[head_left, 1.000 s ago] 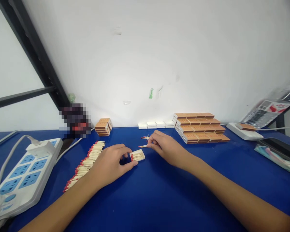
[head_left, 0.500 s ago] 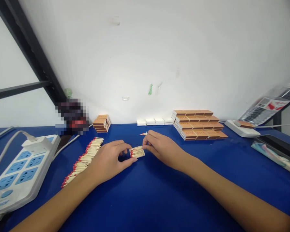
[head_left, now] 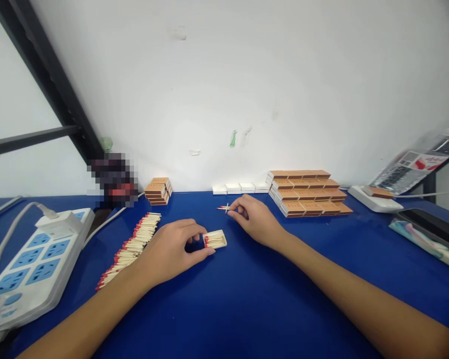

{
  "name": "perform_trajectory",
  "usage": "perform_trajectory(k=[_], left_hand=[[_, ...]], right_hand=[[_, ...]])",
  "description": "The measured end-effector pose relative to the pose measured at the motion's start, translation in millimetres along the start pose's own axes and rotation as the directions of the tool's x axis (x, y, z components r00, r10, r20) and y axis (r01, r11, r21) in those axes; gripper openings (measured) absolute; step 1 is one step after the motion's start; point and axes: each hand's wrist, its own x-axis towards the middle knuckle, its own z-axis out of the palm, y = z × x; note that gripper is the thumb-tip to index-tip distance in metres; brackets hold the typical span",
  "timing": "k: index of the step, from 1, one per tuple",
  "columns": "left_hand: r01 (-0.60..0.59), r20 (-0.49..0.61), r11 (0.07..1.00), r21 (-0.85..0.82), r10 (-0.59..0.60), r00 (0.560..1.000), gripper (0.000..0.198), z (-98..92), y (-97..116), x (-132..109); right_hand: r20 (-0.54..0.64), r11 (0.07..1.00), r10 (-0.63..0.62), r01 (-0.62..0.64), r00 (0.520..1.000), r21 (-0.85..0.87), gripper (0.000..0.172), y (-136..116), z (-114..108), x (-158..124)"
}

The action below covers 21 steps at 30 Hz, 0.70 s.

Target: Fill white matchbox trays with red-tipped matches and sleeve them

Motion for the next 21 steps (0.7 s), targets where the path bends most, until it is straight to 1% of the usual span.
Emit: perform_trajectory(k=[2, 6, 7, 9, 13, 16, 18, 19, 21], left_hand=[[0.006, 0.008, 1.0, -0.001, -0.006, 1.0, 0.023, -0.1, 0.3, -0.3], [0.014, 0.018, 1.0, -0.005, -0.013, 1.0, 0.023, 0.3, 1.1, -1.0], [0.015, 0.021, 1.0, -0.006, -0.015, 1.0, 0.023, 0.5, 1.1, -1.0], [0.012, 0.021, 1.0, -0.01, -0.012, 1.0, 0.024, 0.7, 1.2, -0.4], [0.006, 0.02, 1.0, -0.008, -0.006, 1.0, 0.024, 0.2, 1.1, 0.7], [0.012, 0.025, 1.0, -0.007, -0.012, 1.0, 0.024, -0.3, 1.3, 0.6], [0.009, 0.025, 1.0, -0.008, -0.008, 1.0, 0.023, -0.3, 1.7, 0.2], [0.008, 0.026, 1.0, -0.008, -0.008, 1.0, 0.023, -0.2, 1.9, 0.1], [0.012, 0.029, 1.0, -0.007, -0.012, 1.0, 0.023, -0.3, 2.6, -0.1]], right_hand=[[-0.021, 0.995, 0.057, -0.058, 0.998, -0.083, 0.008, 7.3, 0.4, 4.4], [-0.066, 0.968, 0.178, -0.187, 0.982, -0.167, 0.033, 5.9, 8.4, 12.5], [-0.079, 0.962, 0.194, -0.205, 0.978, -0.182, 0.037, 3.9, 11.1, 14.3], [-0.076, 0.957, 0.194, -0.206, 0.978, -0.205, 0.037, 1.2, 15.3, 17.3], [-0.042, 0.973, 0.13, -0.135, 0.991, -0.185, 0.032, 6.2, 14.0, 19.9], [-0.006, 0.99, 0.001, -0.002, 1.0, -0.141, 0.017, 17.3, 8.9, 21.3], [0.041, 0.986, -0.094, 0.099, 0.995, -0.137, 0.025, 25.0, 7.2, 22.6], [0.06, 0.981, -0.118, 0.126, 0.991, -0.145, 0.027, 28.3, 7.0, 23.2], [0.076, 0.977, -0.122, 0.133, 0.99, -0.166, 0.021, 33.2, 7.5, 24.1]])
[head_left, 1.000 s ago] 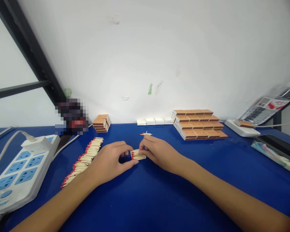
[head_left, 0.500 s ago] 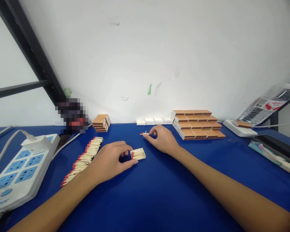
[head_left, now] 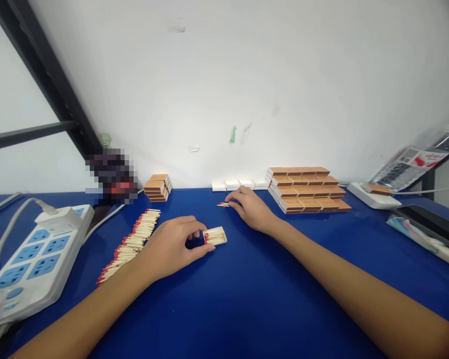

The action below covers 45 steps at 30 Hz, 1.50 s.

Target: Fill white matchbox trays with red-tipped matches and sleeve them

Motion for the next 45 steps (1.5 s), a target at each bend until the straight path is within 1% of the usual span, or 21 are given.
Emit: perform_trajectory(k=[4, 7, 11, 18, 21, 24, 28, 30, 34, 39, 45], left_hand=[[0.01, 0.007, 1.0, 0.004, -0.01, 1.0, 0.023, -0.9, 0.8, 0.6], [0.011, 0.006, 1.0, 0.005, -0.011, 1.0, 0.023, -1.2, 0.7, 1.8], [0.008, 0.004, 1.0, 0.008, -0.008, 1.0, 0.024, -1.2, 0.5, 2.5], [-0.007, -0.005, 1.0, 0.009, 0.007, 1.0, 0.024, -2.3, 1.7, 1.1], [-0.008, -0.011, 1.0, 0.012, 0.009, 1.0, 0.023, -2.5, 2.0, 1.1], [-0.01, -0.019, 1.0, 0.005, 0.011, 1.0, 0.022, -2.2, 1.5, 1.2], [-0.006, -0.015, 1.0, 0.007, 0.006, 1.0, 0.023, -1.8, 1.1, 1.0], [-0.003, -0.009, 1.0, 0.011, 0.003, 1.0, 0.023, -1.9, 1.6, 0.9], [0.002, -0.007, 1.0, 0.019, -0.002, 1.0, 0.023, -2.4, 2.3, 1.1], [0.003, -0.009, 1.0, 0.02, -0.003, 1.0, 0.023, -2.0, 0.7, 2.1], [0.022, -0.006, 0.999, 0.024, -0.022, 1.0, 0.024, -1.8, -1.6, 1.7]], right_hand=[[0.001, 0.999, 0.045, -0.045, 0.999, -0.011, 0.009, 4.0, 1.3, -0.1], [0.009, 0.998, 0.06, -0.06, 0.998, -0.017, 0.006, 4.6, 0.2, -0.8], [0.012, 0.999, 0.044, -0.044, 0.999, -0.008, 0.006, 3.6, -3.4, -2.0], [0.016, 0.998, 0.065, -0.065, 0.998, 0.005, 0.012, 4.0, -7.9, -4.2], [0.008, 0.999, 0.048, -0.048, 0.999, 0.008, 0.012, 3.1, -7.5, -4.6], [-0.009, 1.0, 0.022, -0.022, 1.0, 0.015, 0.012, -3.2, -6.3, -5.2], [0.007, 0.998, -0.061, 0.061, 0.998, -0.021, 0.009, -13.5, -3.4, -6.1], [0.012, 0.995, -0.082, 0.082, 0.997, -0.048, 0.01, -15.4, -2.0, -6.5], [-0.004, 0.995, -0.091, 0.091, 0.996, -0.043, 0.007, -13.5, -0.5, -6.7], [0.002, 0.994, -0.096, 0.096, 0.995, -0.047, 0.011, -11.6, 0.5, -7.5], [0.045, 0.993, -0.099, 0.102, 0.994, -0.066, 0.013, -14.2, -4.0, -7.8]])
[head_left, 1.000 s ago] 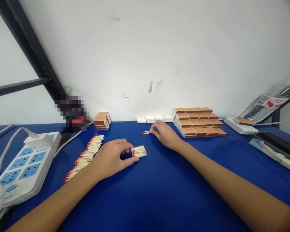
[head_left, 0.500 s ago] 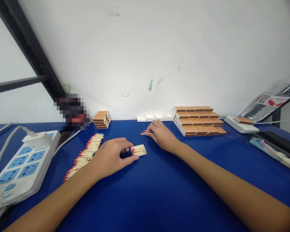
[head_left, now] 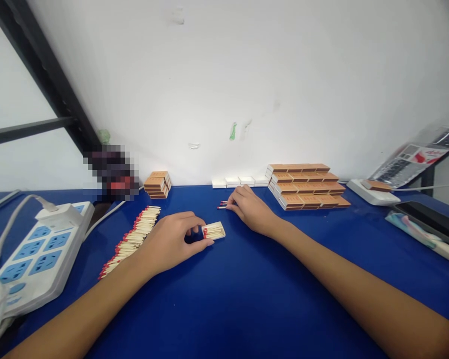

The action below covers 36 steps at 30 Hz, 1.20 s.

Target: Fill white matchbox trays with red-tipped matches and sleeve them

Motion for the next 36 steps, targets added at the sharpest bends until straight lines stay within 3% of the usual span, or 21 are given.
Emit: perform_trajectory(k=[8, 13, 21, 36], left_hand=[[0.051, -0.065, 0.998, 0.045, -0.048, 0.997, 0.025, -3.3, -2.6, 1.9], [0.02, -0.06, 1.0, 0.007, -0.02, 0.998, 0.027, -0.6, -4.0, 1.6], [-0.037, -0.064, 0.999, -0.039, 0.035, 0.997, 0.024, 1.7, -3.5, -0.3], [-0.046, -0.068, 0.999, -0.027, 0.044, 0.997, 0.025, 2.5, -5.1, 0.9]], right_hand=[[-0.048, 0.995, -0.094, 0.092, 0.994, -0.028, 0.012, -34.2, -22.6, -10.4], [-0.034, 0.975, -0.196, 0.191, 0.98, -0.115, 0.019, -56.5, -23.6, -14.9], [-0.063, 0.93, -0.315, 0.294, 0.947, -0.221, 0.021, -57.8, -14.5, -17.5], [-0.042, 0.916, -0.313, 0.291, 0.949, -0.276, 0.021, -58.0, -14.4, -17.8]])
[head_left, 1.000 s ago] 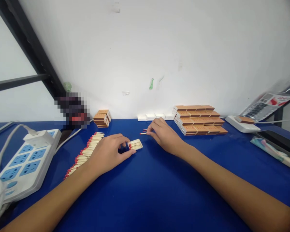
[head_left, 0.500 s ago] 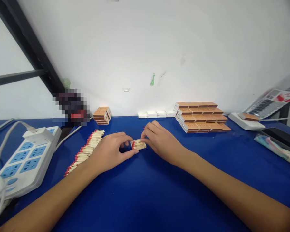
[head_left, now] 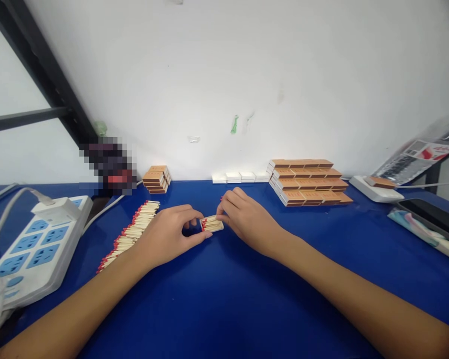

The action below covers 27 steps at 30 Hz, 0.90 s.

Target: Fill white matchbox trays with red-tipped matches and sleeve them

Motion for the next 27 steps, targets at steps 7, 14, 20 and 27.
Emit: perform_trajectory(k=[7, 14, 20, 27], left_hand=[[0.008, 0.008, 1.0, 0.005, -0.008, 1.0, 0.024, -0.9, 2.1, -0.5], [-0.009, 0.001, 1.0, 0.004, 0.009, 1.0, 0.025, 0.1, 0.5, -0.6], [0.012, 0.014, 1.0, 0.002, -0.012, 1.0, 0.025, -0.9, -0.7, -0.7], [0.039, 0.046, 0.999, 0.007, -0.04, 0.998, 0.026, -2.3, 5.5, -0.6]], right_hand=[[0.016, 1.0, -0.003, 0.003, 1.0, -0.004, 0.024, -0.1, -1.3, 0.8], [0.007, 0.984, 0.037, -0.038, 0.999, 0.174, 0.02, -3.9, -2.1, -0.6], [0.001, 0.847, 0.285, -0.252, 0.959, 0.468, 0.013, 19.7, 8.9, -5.2], [0.054, 0.879, 0.374, -0.373, 0.926, 0.297, 0.029, 62.3, 27.7, -15.0]])
